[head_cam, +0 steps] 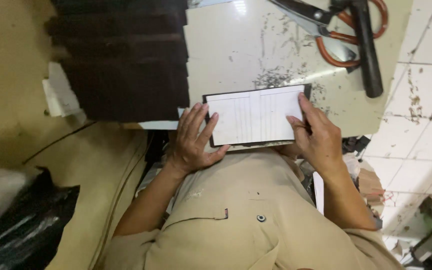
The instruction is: Assembling leather wallets by aligning components, folding edges, and hammering them to secure the bond.
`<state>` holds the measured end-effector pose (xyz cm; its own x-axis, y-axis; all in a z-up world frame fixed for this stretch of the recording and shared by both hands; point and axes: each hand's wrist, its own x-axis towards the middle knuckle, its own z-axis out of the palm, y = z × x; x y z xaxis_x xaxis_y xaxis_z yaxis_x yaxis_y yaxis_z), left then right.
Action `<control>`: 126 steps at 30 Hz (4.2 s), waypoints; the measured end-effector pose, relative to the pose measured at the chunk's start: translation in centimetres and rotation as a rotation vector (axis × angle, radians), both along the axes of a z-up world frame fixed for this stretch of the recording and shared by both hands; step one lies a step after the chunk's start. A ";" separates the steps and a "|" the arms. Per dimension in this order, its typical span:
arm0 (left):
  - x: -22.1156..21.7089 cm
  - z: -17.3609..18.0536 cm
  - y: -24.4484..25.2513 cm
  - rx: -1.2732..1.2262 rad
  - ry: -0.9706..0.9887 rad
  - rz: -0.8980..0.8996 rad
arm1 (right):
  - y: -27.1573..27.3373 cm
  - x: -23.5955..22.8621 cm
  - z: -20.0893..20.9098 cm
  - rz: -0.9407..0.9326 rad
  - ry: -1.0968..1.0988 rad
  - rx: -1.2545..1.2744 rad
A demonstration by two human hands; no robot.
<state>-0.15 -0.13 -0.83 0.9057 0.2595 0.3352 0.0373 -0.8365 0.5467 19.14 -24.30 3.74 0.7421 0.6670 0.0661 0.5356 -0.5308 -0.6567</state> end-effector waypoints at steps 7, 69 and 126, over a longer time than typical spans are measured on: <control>-0.1 0.1 0.2 -0.047 -0.067 -0.003 | -1.0 -0.2 -1.1 0.047 0.012 -0.002; -1.0 1.4 0.7 0.026 0.088 -0.156 | -1.8 0.1 -0.6 0.196 -0.035 -0.167; -0.1 0.1 0.2 -0.013 -0.004 -0.012 | -0.8 0.4 -0.7 0.145 -0.089 -0.242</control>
